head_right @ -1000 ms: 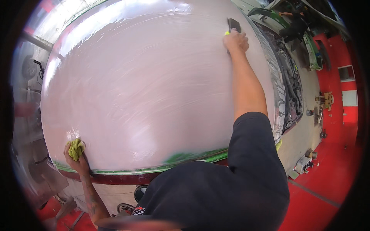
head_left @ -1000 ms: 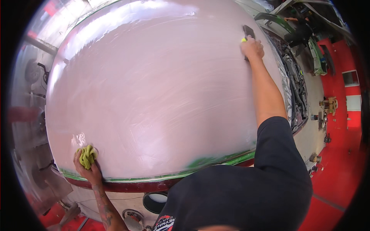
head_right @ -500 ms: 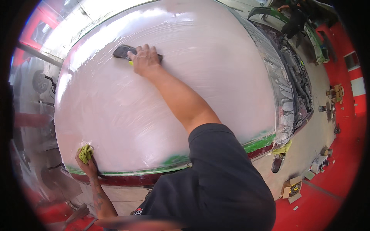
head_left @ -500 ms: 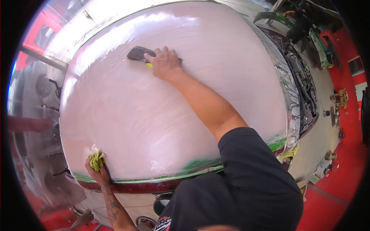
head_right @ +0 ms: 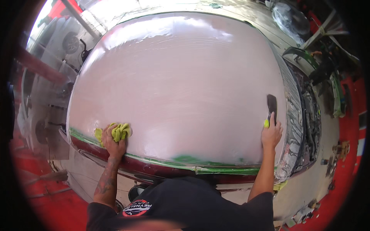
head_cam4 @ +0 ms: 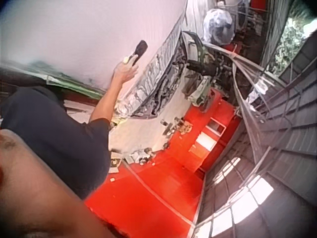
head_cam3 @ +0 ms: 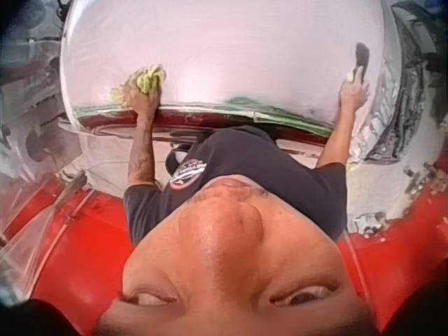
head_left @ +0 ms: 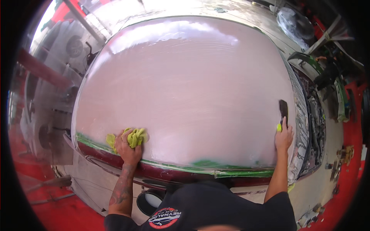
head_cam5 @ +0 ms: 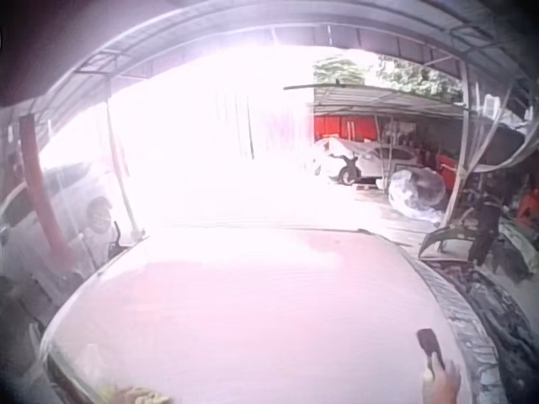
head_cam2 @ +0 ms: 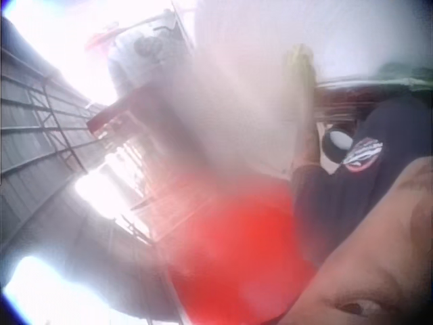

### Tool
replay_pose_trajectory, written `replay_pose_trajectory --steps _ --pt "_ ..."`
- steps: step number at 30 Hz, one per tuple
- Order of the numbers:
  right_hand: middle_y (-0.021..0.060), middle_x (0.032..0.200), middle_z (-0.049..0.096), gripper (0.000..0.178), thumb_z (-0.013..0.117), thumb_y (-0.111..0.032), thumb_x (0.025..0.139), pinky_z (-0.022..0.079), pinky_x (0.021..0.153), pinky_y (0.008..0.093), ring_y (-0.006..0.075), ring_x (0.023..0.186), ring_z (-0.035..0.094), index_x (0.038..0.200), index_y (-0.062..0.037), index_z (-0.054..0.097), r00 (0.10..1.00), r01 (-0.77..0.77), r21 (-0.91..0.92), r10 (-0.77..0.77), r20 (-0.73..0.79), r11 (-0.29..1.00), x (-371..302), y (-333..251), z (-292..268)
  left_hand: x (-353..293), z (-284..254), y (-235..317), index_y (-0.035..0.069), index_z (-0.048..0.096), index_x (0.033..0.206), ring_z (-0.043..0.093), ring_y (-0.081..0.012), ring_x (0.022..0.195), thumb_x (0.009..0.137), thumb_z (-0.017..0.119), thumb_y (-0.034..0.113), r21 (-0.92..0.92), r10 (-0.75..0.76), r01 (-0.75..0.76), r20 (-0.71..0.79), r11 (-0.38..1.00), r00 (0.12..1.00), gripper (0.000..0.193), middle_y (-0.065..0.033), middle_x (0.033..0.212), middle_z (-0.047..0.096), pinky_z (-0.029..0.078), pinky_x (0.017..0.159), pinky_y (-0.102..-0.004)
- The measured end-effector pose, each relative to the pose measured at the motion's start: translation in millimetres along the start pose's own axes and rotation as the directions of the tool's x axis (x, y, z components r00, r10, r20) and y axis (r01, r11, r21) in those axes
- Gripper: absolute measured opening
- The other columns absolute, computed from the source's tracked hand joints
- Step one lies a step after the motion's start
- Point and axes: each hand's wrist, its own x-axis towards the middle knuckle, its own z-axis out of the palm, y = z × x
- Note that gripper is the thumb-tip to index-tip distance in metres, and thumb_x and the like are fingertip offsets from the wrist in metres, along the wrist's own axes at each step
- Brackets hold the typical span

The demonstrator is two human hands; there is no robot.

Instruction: The person is using a sanding block to sand the roof of a vehicle after applying body filler.

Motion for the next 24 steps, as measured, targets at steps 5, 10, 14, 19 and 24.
replay_pose_trajectory --steps 5,10,14,19,24 --pt "0.0188 0.126 0.056 0.055 0.065 -0.025 0.093 0.046 0.090 0.0506 0.0386 0.107 0.055 0.147 -0.0220 0.054 0.899 0.437 0.127 -0.429 -0.089 0.890 -100 -78 -34 0 14 6 0.017 0.064 0.119 0.053 -0.0371 0.114 0.072 0.072 0.025 0.044 -0.054 0.054 -0.009 0.998 0.999 0.048 -0.0150 0.122 0.059 0.037 0.101 -0.0520" --pt "0.0207 0.128 0.055 0.054 0.062 -0.023 0.094 0.044 0.092 0.0527 0.0409 0.111 0.053 0.147 -0.0199 0.053 0.877 0.463 0.092 -0.441 -0.192 0.882 -90 -78 -24 6 17 22 0.019 0.065 0.116 0.054 -0.0348 0.113 0.072 0.074 0.025 -0.015 -0.094 0.093 -0.015 0.996 0.995 0.046 -0.0125 0.120 0.059 0.038 0.099 -0.0500" --pt "0.0219 0.130 0.056 0.053 0.060 -0.022 0.096 0.044 0.096 0.0516 0.0427 0.110 0.053 0.149 -0.0218 0.052 0.899 0.431 0.089 -0.418 -0.133 0.898 -81 -75 -27 8 21 29 0.019 0.063 0.117 0.053 -0.0310 0.114 0.075 0.075 0.031 -0.012 -0.082 0.082 -0.031 0.997 0.996 0.046 -0.0112 0.122 0.057 0.037 0.101 -0.0495" --pt "0.0224 0.134 0.055 0.052 0.061 -0.025 0.097 0.044 0.095 0.0508 0.0423 0.109 0.054 0.149 -0.0232 0.052 0.653 0.757 0.134 -0.728 -0.209 0.640 -93 -156 -29 12 22 30 0.018 0.065 0.117 0.053 -0.0288 0.117 0.075 0.076 0.034 -0.041 -0.141 0.141 -0.011 0.989 0.990 0.047 -0.0106 0.122 0.058 0.037 0.101 -0.0491" --pt "0.0213 0.131 0.057 0.053 0.063 -0.022 0.095 0.044 0.096 0.0487 0.0406 0.110 0.054 0.148 -0.0229 0.053 0.470 0.882 0.120 -0.864 -0.178 0.455 -133 -287 -46 11 29 7 0.014 0.065 0.117 0.060 -0.0330 0.108 0.069 0.080 0.018 -0.627 -0.216 -0.035 -0.321 0.779 0.922 0.050 -0.0124 0.125 0.060 0.044 0.096 -0.0464"
